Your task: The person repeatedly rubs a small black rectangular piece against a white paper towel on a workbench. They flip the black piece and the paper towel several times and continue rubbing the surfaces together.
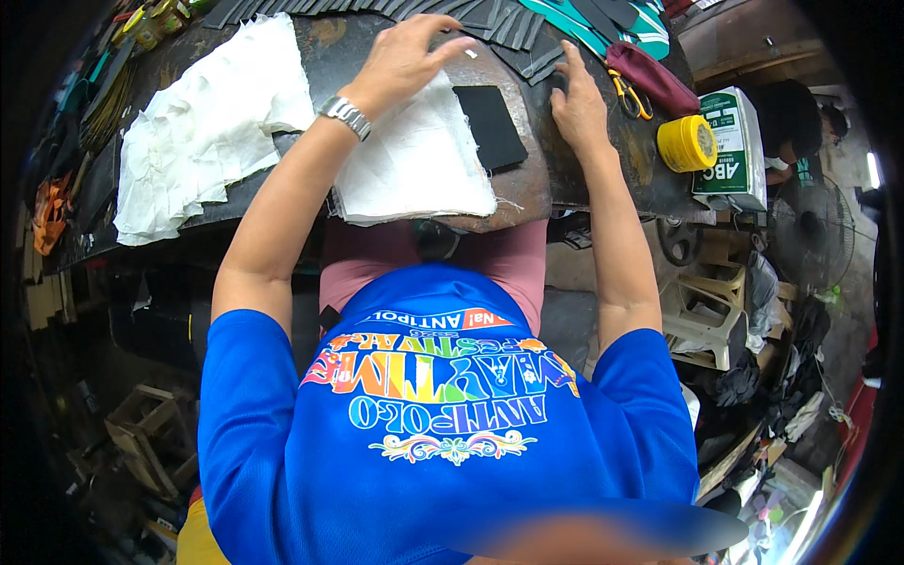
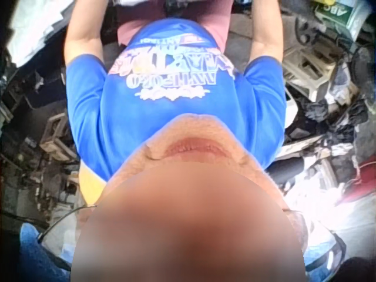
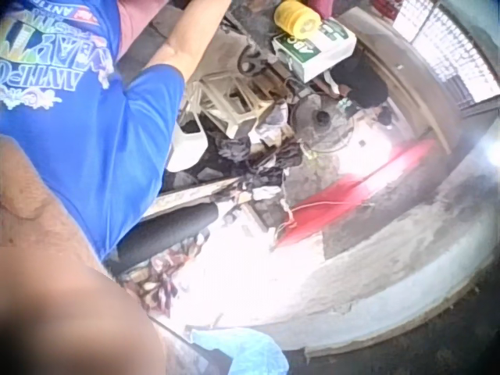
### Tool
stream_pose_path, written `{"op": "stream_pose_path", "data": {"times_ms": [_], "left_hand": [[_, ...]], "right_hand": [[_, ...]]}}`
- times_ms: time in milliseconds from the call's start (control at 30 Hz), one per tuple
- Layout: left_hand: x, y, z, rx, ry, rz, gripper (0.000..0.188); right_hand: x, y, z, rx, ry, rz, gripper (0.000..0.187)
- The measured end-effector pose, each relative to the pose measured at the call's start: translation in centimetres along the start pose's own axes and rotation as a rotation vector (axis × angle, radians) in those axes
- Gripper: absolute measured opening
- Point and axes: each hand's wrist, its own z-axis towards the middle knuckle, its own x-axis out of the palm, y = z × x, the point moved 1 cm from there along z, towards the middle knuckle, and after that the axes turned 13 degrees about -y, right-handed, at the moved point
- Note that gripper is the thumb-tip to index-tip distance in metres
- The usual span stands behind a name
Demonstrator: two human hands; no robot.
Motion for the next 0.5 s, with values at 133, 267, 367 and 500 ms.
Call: {"op": "stream_pose_path", "data": {"times_ms": [133, 267, 367, 500], "left_hand": [[3.0, -1.2, 1.9, 0.236, 0.205, 0.146, 0.06], [5.3, -1.5, 3.3, 0.141, 0.428, 0.291, 0.064], [6.0, -1.4, 3.5, 0.112, 0.455, 0.33, 0.064], [6.0, -1.1, 3.5, 0.02, 0.527, 0.21, 0.068]], "right_hand": [[1.1, -0.2, 0.2, -0.169, 0.045, -0.144, 0.068], [-1.5, 0.1, -1.7, -0.212, 0.057, -0.18, 0.065], [-4.9, 0.5, -4.5, -0.119, 0.099, -0.142, 0.066], [-7.6, 1.5, -8.4, 0.04, 0.076, -0.035, 0.068]]}}
